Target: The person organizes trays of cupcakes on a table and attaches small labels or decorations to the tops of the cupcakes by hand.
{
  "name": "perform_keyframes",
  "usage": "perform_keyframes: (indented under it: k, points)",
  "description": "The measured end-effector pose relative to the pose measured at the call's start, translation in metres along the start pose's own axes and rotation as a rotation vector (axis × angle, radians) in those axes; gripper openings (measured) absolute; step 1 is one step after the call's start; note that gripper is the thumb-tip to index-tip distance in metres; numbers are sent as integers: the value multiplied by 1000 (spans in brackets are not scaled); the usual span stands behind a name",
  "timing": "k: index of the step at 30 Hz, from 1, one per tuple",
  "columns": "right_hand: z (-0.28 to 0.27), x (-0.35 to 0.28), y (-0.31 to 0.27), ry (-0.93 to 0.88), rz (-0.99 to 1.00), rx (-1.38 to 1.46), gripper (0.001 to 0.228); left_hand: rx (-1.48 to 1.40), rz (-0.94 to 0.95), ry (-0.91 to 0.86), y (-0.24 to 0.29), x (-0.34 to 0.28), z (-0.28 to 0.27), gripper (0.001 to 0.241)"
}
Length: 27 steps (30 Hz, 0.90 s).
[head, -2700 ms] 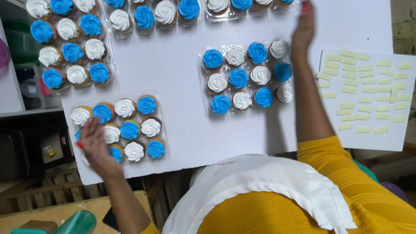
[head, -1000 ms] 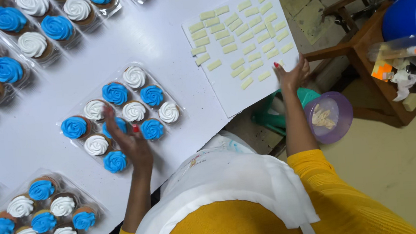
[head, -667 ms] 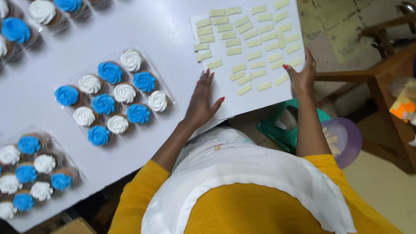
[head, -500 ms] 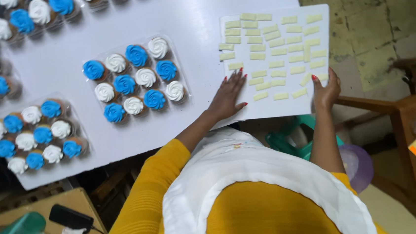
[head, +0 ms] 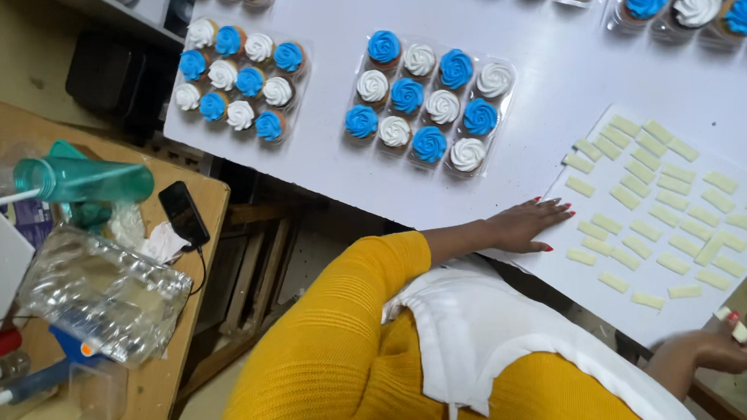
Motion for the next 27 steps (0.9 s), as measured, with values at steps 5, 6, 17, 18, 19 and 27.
perform_keyframes:
  k: [5,6,17,18,19,27]
  points:
    - [85,-116,-100,-429,-693,-229,19,-529,-318,18,3,-8,-33,49]
    - [97,-151,-106,-425,-695,-232,19,-531,-316,14,8,-12,-41,49]
    - [239,-492,-114,-1268,-1055,-291,32,-1624,-468,446,-48,-73,-166,35]
    - [248,-503,-115,-1248,-1065,-328,32,-1647,-464,409,-75,-79,-158,35]
    - [259,-506,-114,-1219,-967,-336,26,-1740,-473,296,-99,-82,-143,39]
    - [294,-558,-71,-1416,-793,-467,32,-1116,-287,16,-94,-159,-260,75]
Point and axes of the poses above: each hand's wrist, its own x-axis towards the middle knuckle, its own z-axis out of the palm, y = z × x, the point moved 9 cm from there along x, towards the middle knuckle, and after that the axes turned 7 degrees about y, right-handed, at the moved point
